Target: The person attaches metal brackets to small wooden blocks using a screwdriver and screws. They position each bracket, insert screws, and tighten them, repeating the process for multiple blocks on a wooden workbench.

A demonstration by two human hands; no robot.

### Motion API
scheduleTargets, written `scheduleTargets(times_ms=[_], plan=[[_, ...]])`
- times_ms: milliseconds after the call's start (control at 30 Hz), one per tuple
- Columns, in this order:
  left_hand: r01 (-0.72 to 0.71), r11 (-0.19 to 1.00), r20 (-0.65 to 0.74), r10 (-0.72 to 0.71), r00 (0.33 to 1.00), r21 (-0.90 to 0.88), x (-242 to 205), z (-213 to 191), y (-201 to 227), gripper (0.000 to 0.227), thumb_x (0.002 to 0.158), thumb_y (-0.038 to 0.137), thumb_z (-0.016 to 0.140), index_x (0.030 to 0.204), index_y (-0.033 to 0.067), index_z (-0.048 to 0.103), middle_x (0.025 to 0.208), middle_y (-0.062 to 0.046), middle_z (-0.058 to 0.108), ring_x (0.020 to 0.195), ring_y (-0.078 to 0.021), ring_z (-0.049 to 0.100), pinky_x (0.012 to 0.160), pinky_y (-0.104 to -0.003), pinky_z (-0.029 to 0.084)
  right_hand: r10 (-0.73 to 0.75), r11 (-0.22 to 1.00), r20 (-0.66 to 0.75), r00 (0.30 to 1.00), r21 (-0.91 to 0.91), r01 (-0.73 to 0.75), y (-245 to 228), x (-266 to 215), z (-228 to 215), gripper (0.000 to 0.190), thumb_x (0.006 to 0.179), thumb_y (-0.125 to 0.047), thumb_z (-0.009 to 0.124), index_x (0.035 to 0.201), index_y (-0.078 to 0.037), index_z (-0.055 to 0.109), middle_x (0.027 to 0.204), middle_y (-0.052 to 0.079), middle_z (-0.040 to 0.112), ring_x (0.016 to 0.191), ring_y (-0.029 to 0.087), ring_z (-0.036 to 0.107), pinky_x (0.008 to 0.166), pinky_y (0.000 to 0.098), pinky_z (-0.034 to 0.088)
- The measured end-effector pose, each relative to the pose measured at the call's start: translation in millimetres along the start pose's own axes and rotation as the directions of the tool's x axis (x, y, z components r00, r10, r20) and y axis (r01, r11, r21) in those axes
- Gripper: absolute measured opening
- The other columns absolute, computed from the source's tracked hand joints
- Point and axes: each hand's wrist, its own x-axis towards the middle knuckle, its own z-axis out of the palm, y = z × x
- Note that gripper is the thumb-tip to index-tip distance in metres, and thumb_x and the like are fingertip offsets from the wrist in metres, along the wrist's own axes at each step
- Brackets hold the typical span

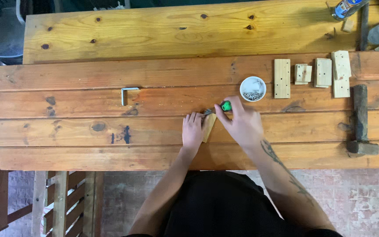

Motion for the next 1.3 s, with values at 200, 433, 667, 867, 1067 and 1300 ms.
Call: scheduleTargets(times_ms=[200, 433, 667, 867, 1067, 1300], plan=[[-0.042, 0.995, 0.011, 0.041, 0.999, 0.087, -9, 24, -12, 0.019, 0.097, 0.03, 0.07, 0.088, 0.0159, 0.061, 0.084, -0.002, 0.055, 0.079, -0.023, 0.061, 0.069, -0.035, 0.048, 0.075, 0.954, 0.489, 0.869, -0.288, 0.08, -29, 48, -39, 0.044, 0.101, -0.051, 0.057, 0.08, -0.013, 0.065, 0.059, 0.009, 0.069, 0.059, 0.032, 0.074, 0.06, 0.0428, 0.059], [-0.102, 0.99, 0.037, 0.099, 0.994, 0.095, -11, 23, -16, 0.017, 0.089, 0.023, 0.073, 0.089, 0.0092, 0.064, 0.089, -0.008, 0.059, 0.085, -0.0276, 0.063, 0.073, -0.039, 0.05, -0.438, 0.809, 0.476, 0.763, -0.161, 0.565, -10, 53, -10, 0.019, 0.086, -0.027, 0.071, 0.078, -0.013, 0.06, 0.06, 0.008, 0.068, 0.057, 0.028, 0.073, 0.053, 0.0386, 0.056], [-0.071, 0.995, 0.097, 0.064, 0.993, 0.073, -15, 25, -19, 0.02, 0.08, 0.019, 0.075, 0.092, 0.0062, 0.065, 0.093, -0.009, 0.058, 0.09, -0.0282, 0.06, 0.077, -0.038, 0.048, -0.649, 0.628, 0.575, 0.498, 0.034, 0.778, 10, 50, -16, 0.011, 0.089, -0.016, 0.071, 0.092, -0.02, 0.061, 0.089, -0.003, 0.059, 0.098, 0.02, 0.061, 0.082, 0.0334, 0.057], [-0.162, 0.986, 0.055, 0.159, 0.986, 0.044, -3, 9, -12, 0.011, 0.084, 0.013, 0.075, 0.089, 0.0073, 0.066, 0.089, -0.009, 0.06, 0.09, -0.0266, 0.061, 0.078, -0.038, 0.047, -0.644, 0.52, 0.655, 0.394, -0.003, 0.854, 19, 47, -14, 0.016, 0.091, -0.006, 0.073, 0.094, -0.02, 0.065, 0.097, -0.006, 0.059, 0.099, 0.012, 0.058, 0.088, 0.0274, 0.054], [-0.068, 0.998, 0.038, 0.068, 0.997, -0.001, 0, -2, -2, 0.016, 0.094, 0.025, 0.071, 0.094, 0.0096, 0.065, 0.089, -0.007, 0.06, 0.086, -0.026, 0.062, 0.078, -0.037, 0.05, -0.518, 0.678, 0.776, 0.36, 0.115, 0.726, 33, 50, -24, 0.035, 0.076, 0.001, 0.081, 0.105, -0.01, 0.066, 0.108, 0.005, 0.057, 0.103, 0.022, 0.059, 0.086, 0.0336, 0.058], [-0.012, 0.999, 0.077, 0.01, 0.997, 0.033, 1, 2, -5, 0.02, 0.095, 0.033, 0.068, 0.093, 0.0132, 0.065, 0.088, -0.008, 0.061, 0.082, -0.0304, 0.063, 0.072, -0.042, 0.052, -0.374, 0.923, 0.682, 0.628, 0.205, 0.327, 35, 53, -20, 0.044, 0.102, -0.027, 0.062, 0.14, -0.006, 0.056, 0.106, 0.02, 0.069, 0.103, 0.033, 0.068, 0.09, 0.0434, 0.059]])
